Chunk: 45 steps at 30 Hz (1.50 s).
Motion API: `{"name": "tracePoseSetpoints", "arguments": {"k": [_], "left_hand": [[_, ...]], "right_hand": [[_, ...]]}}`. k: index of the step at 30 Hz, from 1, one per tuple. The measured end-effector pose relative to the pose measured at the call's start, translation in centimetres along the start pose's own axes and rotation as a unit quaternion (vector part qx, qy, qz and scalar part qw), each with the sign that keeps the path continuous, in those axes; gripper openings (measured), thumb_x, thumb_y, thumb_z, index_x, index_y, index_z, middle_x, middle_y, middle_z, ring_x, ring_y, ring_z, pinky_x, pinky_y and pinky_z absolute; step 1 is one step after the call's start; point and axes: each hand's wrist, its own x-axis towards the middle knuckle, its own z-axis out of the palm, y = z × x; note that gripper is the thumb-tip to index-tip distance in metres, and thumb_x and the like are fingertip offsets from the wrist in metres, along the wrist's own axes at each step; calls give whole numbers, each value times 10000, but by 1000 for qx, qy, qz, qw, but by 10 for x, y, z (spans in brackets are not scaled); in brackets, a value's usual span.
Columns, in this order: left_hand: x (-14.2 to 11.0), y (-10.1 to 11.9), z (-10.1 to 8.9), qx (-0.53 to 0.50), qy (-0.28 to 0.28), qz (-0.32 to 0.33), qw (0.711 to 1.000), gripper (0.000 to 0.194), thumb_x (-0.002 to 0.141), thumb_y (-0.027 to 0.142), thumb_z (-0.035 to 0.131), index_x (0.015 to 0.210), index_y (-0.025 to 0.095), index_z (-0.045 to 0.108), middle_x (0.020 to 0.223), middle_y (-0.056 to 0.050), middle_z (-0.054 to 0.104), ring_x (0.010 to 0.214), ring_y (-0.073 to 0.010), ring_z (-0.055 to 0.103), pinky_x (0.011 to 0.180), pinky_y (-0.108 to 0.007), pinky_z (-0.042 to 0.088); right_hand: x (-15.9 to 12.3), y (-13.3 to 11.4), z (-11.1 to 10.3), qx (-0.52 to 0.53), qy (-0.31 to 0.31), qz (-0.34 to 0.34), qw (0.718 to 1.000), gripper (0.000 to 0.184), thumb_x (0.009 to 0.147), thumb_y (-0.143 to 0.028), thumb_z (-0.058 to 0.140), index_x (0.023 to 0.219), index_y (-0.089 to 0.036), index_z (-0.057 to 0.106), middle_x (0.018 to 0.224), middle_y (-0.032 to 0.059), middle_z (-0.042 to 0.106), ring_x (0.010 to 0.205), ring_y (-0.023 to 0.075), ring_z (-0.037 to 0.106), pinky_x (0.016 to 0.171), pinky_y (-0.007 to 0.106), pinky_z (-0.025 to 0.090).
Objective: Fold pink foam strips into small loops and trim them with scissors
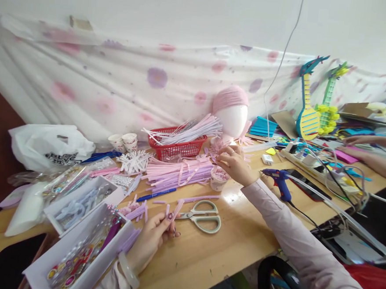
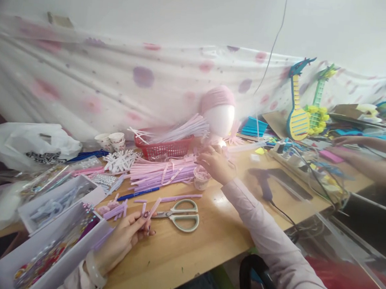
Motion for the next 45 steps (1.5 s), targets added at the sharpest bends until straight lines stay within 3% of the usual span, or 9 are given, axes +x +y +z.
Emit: {"name": "tracePoseSetpoints", "arguments": {"k": [6, 17, 23, 31, 37, 42, 45], "left_hand": [[0, 0, 0, 7, -7, -8, 1000, 383, 582, 468, 747, 616, 144, 548, 619, 23, 516, 596, -103, 501, 691, -276, 466], [1, -1, -2, 18, -15, -13, 1000, 371, 593, 466, 735, 646, 148, 550, 618, 24, 514, 620, -122, 535, 690, -284, 460], [0, 3, 1, 11, -15, -10, 1000, 359, 592, 448, 740, 630, 147, 548, 620, 22, 514, 603, -114, 521, 689, -292, 467], [-2, 5, 3, 7, -17, -14, 1000, 383, 561, 464, 755, 643, 142, 565, 619, 18, 520, 587, -104, 489, 698, -303, 480], [-1, 5, 3, 2, -19, -14, 1000, 389, 568, 465, 753, 692, 136, 588, 601, 25, 509, 588, -109, 490, 699, -317, 479], [-1, 5, 2, 6, -21, -16, 1000, 382, 575, 460, 751, 691, 134, 589, 594, 24, 511, 588, -107, 489, 682, -295, 465], [-1, 4, 1, 10, -24, -16, 1000, 370, 597, 458, 738, 697, 133, 594, 599, 20, 516, 598, -116, 508, 669, -286, 453]], "right_hand": [[-2, 8, 12, 32, -4, -7, 999, 175, 836, -321, 573, 757, -218, 691, 956, 78, 613, 954, 248, 470, 852, 411, 385], [-10, 16, 15, 76, -114, -16, 990, 226, 835, -356, 566, 747, -197, 699, 992, 78, 646, 936, 237, 523, 859, 406, 396], [-16, 1, 1, 45, -34, 37, 998, 305, 899, -373, 447, 864, -206, 699, 1054, 81, 628, 1012, 244, 492, 894, 430, 391], [-39, -15, 4, 15, -76, 41, 996, 394, 936, -395, 333, 971, -251, 698, 1101, 67, 625, 1063, 246, 451, 929, 444, 367], [-40, -5, 7, 3, -33, 75, 997, 445, 956, -359, 266, 977, -267, 700, 1111, 51, 613, 1078, 233, 445, 935, 441, 353], [-41, -6, 10, -8, -55, 64, 996, 438, 946, -385, 292, 946, -230, 701, 1091, 71, 620, 1070, 246, 441, 928, 446, 353], [-36, -12, 2, 6, -37, 68, 997, 443, 947, -391, 283, 929, -224, 693, 1062, 81, 618, 1046, 241, 465, 895, 426, 376]]}}
